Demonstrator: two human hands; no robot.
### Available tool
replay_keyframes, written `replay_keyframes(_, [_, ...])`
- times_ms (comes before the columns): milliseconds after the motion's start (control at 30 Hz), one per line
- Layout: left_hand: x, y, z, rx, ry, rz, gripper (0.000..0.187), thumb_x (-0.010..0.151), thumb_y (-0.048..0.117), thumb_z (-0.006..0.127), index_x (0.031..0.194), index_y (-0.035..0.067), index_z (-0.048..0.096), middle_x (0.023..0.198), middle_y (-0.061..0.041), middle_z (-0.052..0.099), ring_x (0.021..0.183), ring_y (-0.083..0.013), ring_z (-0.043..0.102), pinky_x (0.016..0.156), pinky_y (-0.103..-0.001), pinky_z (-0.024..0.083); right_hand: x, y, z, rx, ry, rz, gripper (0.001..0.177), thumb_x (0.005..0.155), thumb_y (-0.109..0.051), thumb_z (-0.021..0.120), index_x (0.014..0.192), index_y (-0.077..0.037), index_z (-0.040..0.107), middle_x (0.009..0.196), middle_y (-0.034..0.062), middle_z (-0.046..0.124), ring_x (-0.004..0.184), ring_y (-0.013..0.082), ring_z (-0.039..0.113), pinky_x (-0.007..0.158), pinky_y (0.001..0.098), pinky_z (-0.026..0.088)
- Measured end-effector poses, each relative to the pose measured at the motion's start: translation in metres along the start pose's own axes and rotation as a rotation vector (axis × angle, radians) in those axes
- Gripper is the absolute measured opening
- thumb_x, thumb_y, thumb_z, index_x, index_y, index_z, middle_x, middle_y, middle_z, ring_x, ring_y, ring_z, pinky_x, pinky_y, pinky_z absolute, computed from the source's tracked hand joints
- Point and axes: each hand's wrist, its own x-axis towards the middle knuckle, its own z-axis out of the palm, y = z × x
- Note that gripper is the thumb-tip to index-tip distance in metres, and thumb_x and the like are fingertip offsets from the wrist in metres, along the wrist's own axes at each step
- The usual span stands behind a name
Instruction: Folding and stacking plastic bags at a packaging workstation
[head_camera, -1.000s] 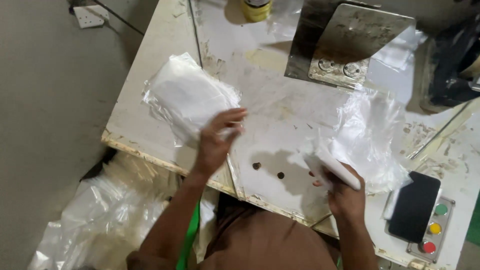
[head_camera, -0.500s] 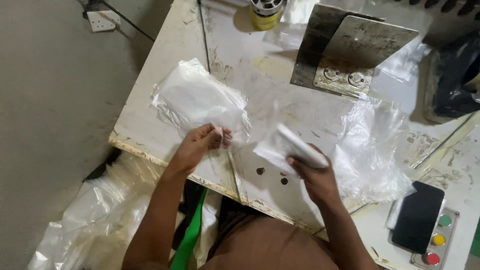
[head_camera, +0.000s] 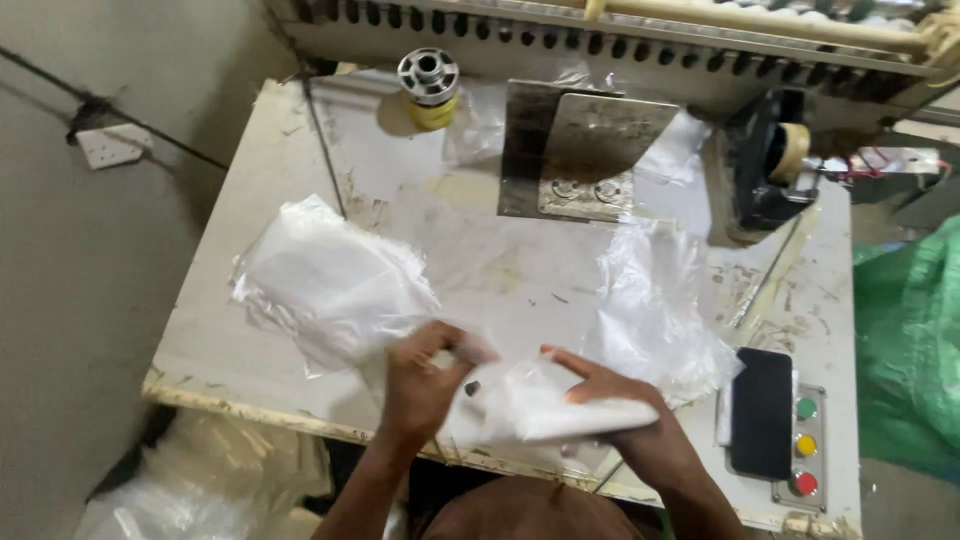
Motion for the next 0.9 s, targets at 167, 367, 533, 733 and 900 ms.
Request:
replay_keyframes(167, [-0.046,-0.084,0.065,-0.457,-0.624,0.017,0.035,0.092,0.035,0.076,0.115,0.008,0.078,0.105,-0.015,0.079,0.090,-0.0168,0.076,0.076,-0.028,0.059,-0.024,-0.008,0.002,0.001,-0.215,0.038,0.017,0.086,-0.005,0.077,0.099,-0.004,0.087,0.116,0.0131,0.078,0.105,0.0229,0.074,0.082,0.0308,0.051])
replay_keyframes(367, [-0.047,-0.021,0.084,-1.644,-0.138,-0.786,0.010,0.098,0.015,0.063,0.093,0.008,0.068,0.093,-0.007,0.072,0.092,-0.0208,0.068,0.095,-0.039,0.057,0.007,0.091,-0.044,0.723,0.455,0.191,0.046,0.073,0.020,0.063,0.115,0.002,0.070,0.088,0.0086,0.064,0.072,0.0141,0.058,0.060,0.0180,0.048])
replay_keyframes(533, [-0.016,0.010,0.069,-1.048,-0.189,-0.175,0.049,0.078,-0.007,0.068,0.127,-0.001,0.065,0.125,-0.009,0.067,0.107,-0.0201,0.060,0.085,-0.029,0.053,-0.010,0.035,-0.009,-0.279,0.228,-0.680,0.018,0.090,-0.009,0.070,0.104,-0.011,0.081,0.118,0.0201,0.077,0.112,0.0307,0.077,0.090,0.0366,0.062])
replay_keyframes(733, [-0.017,0.054,0.069,-0.211,-0.279,0.166,0.041,0.100,0.021,0.060,0.136,0.002,0.065,0.088,-0.006,0.061,0.079,-0.0175,0.056,0.068,-0.031,0.047,0.021,0.034,0.004,-0.470,0.460,-0.645,0.040,0.082,-0.004,0.073,0.119,-0.009,0.061,0.124,0.0152,0.055,0.123,0.0306,0.056,0.101,0.0412,0.053])
replay_keyframes(900, [0.007,0.022,0.075,0.158,0.044,0.447,0.019,0.103,0.017,0.057,0.104,0.006,0.071,0.075,-0.005,0.053,0.063,-0.0203,0.051,0.057,-0.035,0.040,0.013,0.050,0.019,-0.341,0.266,-0.488,0.026,0.093,-0.020,0.068,0.114,-0.005,0.067,0.108,0.0146,0.070,0.099,0.0270,0.067,0.082,0.0373,0.057])
